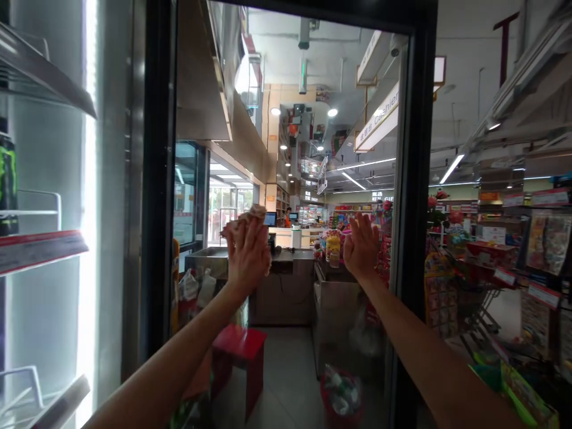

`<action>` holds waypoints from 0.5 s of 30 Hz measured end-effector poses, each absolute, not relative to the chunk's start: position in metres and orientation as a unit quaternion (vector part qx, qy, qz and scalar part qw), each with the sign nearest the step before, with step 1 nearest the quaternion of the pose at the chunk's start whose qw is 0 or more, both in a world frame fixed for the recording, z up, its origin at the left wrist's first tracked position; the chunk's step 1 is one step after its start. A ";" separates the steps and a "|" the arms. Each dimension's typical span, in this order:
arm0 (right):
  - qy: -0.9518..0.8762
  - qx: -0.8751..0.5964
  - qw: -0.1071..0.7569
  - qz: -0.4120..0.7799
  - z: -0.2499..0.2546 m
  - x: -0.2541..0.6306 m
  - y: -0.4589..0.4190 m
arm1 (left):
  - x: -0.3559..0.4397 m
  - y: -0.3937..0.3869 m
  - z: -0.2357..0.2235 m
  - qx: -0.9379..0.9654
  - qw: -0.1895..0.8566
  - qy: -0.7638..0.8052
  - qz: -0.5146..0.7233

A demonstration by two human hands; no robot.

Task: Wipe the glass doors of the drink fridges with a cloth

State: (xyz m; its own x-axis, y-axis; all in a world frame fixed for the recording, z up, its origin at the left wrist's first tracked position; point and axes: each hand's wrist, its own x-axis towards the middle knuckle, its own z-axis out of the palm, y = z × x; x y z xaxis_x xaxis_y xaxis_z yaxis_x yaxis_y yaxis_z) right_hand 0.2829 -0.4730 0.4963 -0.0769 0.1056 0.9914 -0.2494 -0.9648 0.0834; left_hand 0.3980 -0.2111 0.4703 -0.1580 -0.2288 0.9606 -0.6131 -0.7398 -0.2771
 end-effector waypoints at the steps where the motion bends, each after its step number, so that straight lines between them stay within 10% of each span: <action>1: -0.057 0.668 0.117 0.733 0.496 0.282 -0.472 | 0.393 -0.220 0.472 0.630 0.114 -0.362 0.678; 6: -0.093 0.646 0.090 0.752 0.496 0.281 -0.472 | 0.373 -0.256 0.468 0.534 -0.062 -0.558 0.632; 12: -0.080 0.630 0.086 0.768 0.495 0.279 -0.472 | 0.370 -0.270 0.536 0.609 0.146 -0.387 0.677; 15: -0.066 0.620 0.071 0.779 0.494 0.278 -0.472 | 0.358 -0.294 0.536 0.578 0.075 -0.464 0.667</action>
